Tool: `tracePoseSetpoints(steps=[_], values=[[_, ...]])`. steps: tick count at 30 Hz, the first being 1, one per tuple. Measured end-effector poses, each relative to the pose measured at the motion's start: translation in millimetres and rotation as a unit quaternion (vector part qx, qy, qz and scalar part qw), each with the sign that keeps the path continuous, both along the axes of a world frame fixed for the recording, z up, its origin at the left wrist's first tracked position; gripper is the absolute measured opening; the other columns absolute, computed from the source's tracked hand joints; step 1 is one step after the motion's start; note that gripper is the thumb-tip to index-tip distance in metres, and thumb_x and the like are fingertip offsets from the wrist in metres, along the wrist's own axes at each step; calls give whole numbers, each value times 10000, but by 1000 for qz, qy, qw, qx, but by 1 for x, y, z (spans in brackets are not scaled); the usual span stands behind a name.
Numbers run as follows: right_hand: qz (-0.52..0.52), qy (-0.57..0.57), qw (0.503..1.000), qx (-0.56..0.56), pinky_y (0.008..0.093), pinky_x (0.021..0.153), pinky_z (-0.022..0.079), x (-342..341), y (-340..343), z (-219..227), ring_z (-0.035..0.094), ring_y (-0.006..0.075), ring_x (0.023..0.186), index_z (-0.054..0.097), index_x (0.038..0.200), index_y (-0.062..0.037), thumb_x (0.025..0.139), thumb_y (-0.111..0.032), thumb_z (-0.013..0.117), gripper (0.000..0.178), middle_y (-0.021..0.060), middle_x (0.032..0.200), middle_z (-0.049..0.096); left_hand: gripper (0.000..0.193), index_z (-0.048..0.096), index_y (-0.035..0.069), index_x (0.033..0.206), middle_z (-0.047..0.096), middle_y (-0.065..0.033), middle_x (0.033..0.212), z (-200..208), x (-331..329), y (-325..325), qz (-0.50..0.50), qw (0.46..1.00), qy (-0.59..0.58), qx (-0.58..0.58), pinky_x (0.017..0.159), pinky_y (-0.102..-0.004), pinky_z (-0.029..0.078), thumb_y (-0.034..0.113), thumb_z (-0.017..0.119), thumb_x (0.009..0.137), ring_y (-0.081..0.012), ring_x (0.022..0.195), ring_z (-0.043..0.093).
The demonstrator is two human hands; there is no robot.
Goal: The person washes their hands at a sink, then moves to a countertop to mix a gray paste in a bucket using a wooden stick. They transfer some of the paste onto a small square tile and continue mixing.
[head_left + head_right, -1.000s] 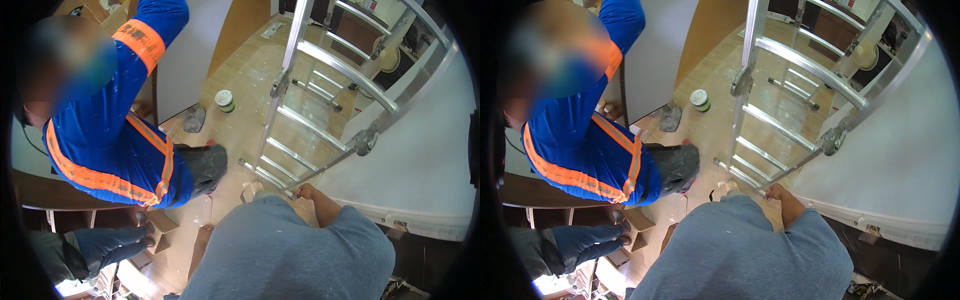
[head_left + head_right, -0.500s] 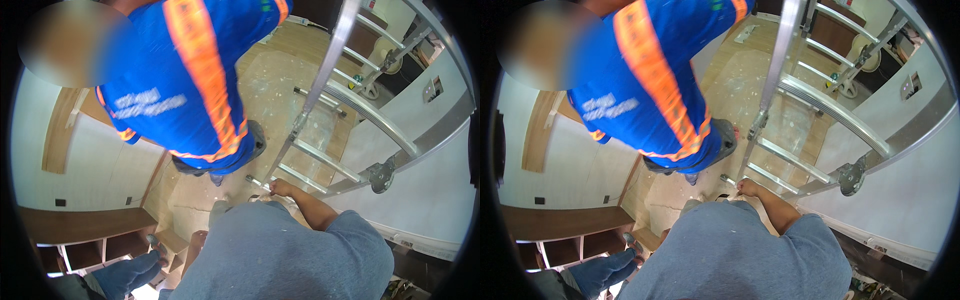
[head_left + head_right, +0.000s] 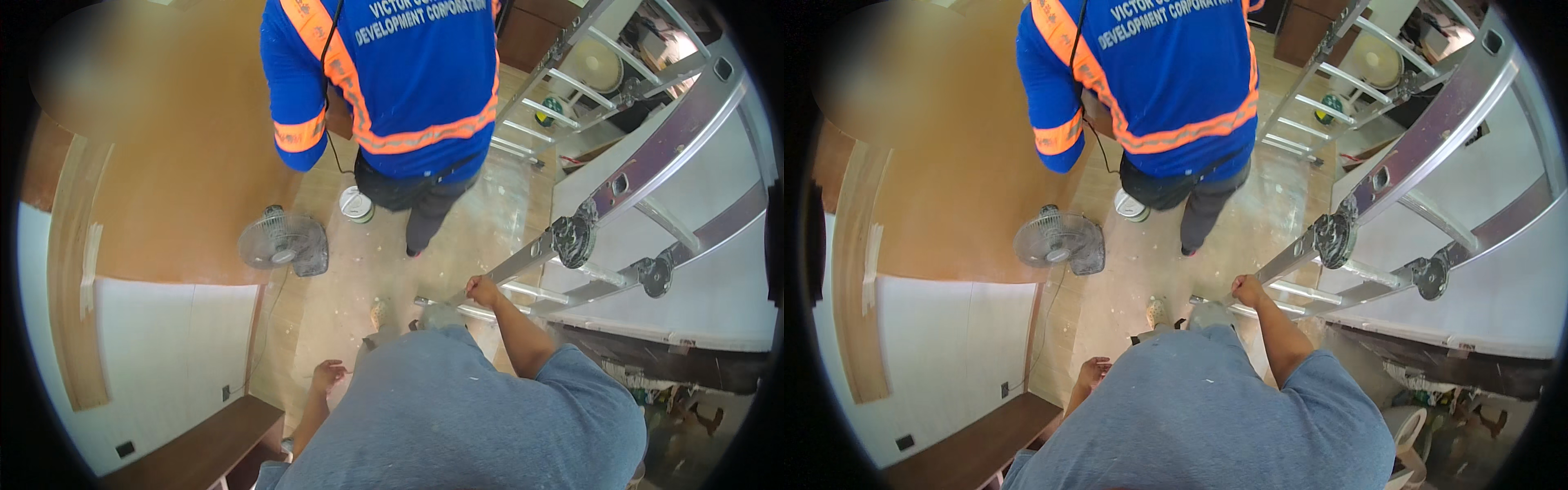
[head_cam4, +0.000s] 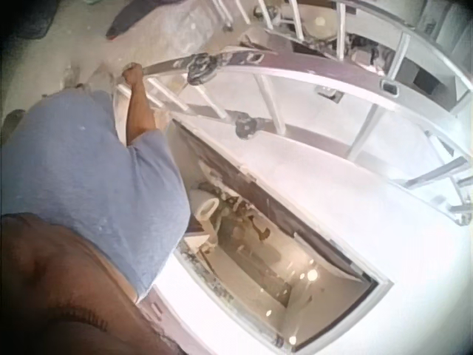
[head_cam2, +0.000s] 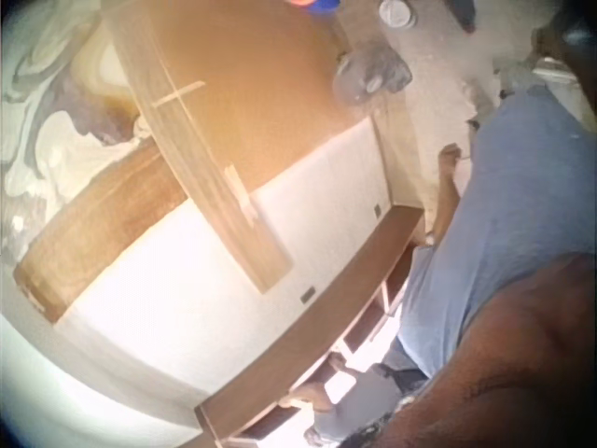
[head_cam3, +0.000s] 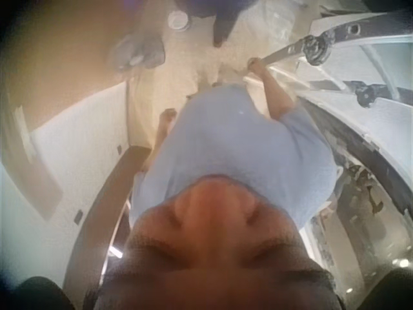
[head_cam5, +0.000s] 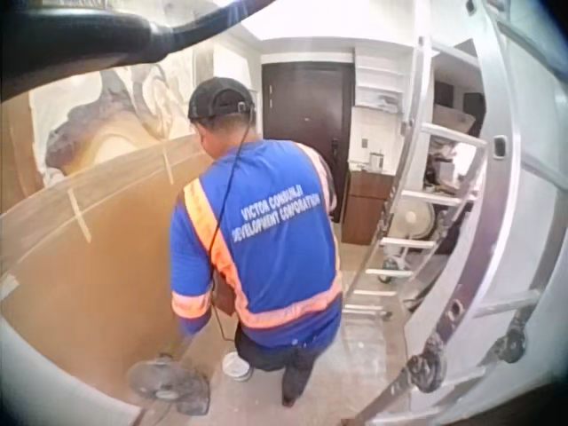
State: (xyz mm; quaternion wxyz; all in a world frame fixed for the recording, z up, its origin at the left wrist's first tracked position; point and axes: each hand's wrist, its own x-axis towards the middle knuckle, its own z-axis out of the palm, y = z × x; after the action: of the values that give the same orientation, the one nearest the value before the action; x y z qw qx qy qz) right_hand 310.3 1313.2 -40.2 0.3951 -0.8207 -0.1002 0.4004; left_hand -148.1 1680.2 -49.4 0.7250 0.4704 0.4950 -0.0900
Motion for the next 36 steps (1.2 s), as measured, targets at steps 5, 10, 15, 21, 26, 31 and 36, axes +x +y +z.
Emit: tracePoseSetpoints(steps=[5, 10, 15, 21, 26, 31, 36], values=[[-90, 52, 993, 56, 301, 707, 554, 6, 30, 22, 678, 154, 790, 709, 958, 12, 775, 86, 664, 203, 60, 872, 707, 436, 650, -32, 1217, 709, -150, 1069, 5, 66, 81, -64, 998, -2, 9, 732, -276, 559, -165, 636, 802, -197, 912, 696], [-156, 52, 986, 41, 302, 764, 575, 31, 55, 27, 708, 176, 862, 717, 986, 18, 794, 129, 628, 239, 76, 911, 720, 508, 623, -49, 1268, 704, -174, 1136, 27, 161, 110, -127, 986, -92, -49, 864, -330, 578, -145, 726, 780, -247, 1044, 712], [-195, 34, 980, 33, 303, 743, 579, 81, 56, -9, 718, 191, 867, 717, 1006, 15, 780, 163, 631, 283, 88, 941, 720, 433, 640, -56, 1222, 740, -148, 1037, 52, 273, 122, -202, 974, -100, -19, 901, -325, 577, -89, 776, 812, -216, 987, 726], [-257, 170, 948, 83, 338, 653, 606, 193, 57, -28, 734, 228, 783, 701, 1032, 33, 764, 158, 642, 301, 143, 883, 722, 328, 677, -35, 1132, 751, -104, 941, 48, 409, 155, -206, 973, -95, 49, 824, -288, 569, -5, 804, 831, -167, 857, 717], [-184, 178, 964, 73, 358, 606, 609, 352, 65, -7, 738, 247, 699, 677, 1033, 59, 746, 157, 658, 303, 158, 819, 720, 185, 702, 6, 1022, 737, -72, 903, 60, 535, 171, -238, 967, -50, 71, 626, -240, 513, 92, 790, 883, -123, 697, 650], [-188, 100, 972, 101, 305, 561, 566, 504, 111, 39, 697, 184, 650, 708, 974, 28, 852, 52, 664, 131, 128, 805, 720, 108, 674, 53, 921, 668, 2, 793, 166, 719, 155, -243, 953, -134, 121, 529, -227, 378, 126, 752, 937, -47, 612, 514], [-237, 59, 962, 124, 290, 551, 555, 612, 144, 64, 674, 146, 619, 709, 1033, 0, 997, -129, 626, 158, 93, 797, 713, 128, 674, 51, 941, 560, 62, 740, 279, 892, 160, -258, 914, -254, 185, 597, -212, 368, 161, 728, 979, -27, 659, 481]])
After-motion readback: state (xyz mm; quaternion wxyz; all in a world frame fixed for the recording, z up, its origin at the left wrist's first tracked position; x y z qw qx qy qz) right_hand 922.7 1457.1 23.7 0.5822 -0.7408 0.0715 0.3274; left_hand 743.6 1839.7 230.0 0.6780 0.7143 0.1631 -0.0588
